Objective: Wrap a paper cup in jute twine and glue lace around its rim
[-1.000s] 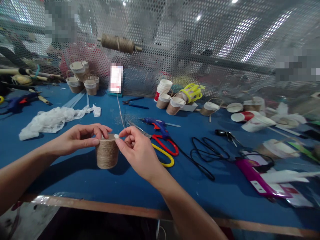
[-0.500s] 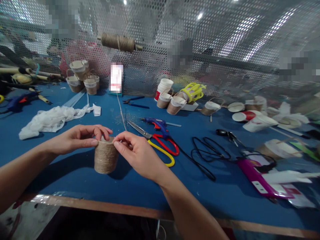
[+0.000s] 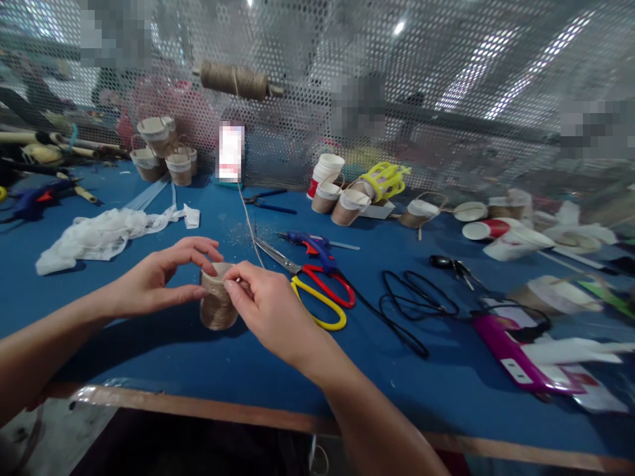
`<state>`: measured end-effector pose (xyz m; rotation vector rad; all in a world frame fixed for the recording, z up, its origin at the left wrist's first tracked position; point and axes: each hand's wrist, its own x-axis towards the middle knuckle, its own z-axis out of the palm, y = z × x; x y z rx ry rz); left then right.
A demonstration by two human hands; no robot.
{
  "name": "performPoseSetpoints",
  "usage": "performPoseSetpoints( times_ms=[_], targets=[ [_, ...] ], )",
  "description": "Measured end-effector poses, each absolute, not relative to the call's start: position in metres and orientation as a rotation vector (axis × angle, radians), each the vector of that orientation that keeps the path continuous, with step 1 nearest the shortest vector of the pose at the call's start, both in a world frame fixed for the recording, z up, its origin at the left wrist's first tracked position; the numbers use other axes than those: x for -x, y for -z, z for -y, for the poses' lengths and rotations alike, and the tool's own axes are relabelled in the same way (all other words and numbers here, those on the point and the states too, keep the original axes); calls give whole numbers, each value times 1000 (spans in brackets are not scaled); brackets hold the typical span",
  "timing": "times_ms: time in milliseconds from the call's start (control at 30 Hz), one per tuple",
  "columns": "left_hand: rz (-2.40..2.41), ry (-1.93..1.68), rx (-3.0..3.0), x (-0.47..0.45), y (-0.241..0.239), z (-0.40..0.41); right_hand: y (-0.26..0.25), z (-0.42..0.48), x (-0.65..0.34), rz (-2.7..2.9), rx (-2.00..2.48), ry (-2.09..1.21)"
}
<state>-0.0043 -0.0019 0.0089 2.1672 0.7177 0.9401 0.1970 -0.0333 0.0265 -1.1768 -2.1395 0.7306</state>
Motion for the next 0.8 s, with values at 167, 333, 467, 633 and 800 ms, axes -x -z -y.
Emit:
performPoseSetpoints(
  times_ms=[167,333,467,633,800],
  targets=[
    [-768,-995,-2292,-4,-12,12,-28,36,-193,2222,1139,-616],
    [-811,-1004,-2295,-6,-13,14,-29,39,-189,2259,1118,-548],
    [-833,-1009,-2278,-8,-14,16,-29,42,-187,2289,1115,-489],
    [-832,-1020,-2264,-9,-16,18,-28,41,-188,2312,1097,-467],
    [-816,-997,-2281,-7,-16,18,-28,41,-189,2309,1101,-471]
  ],
)
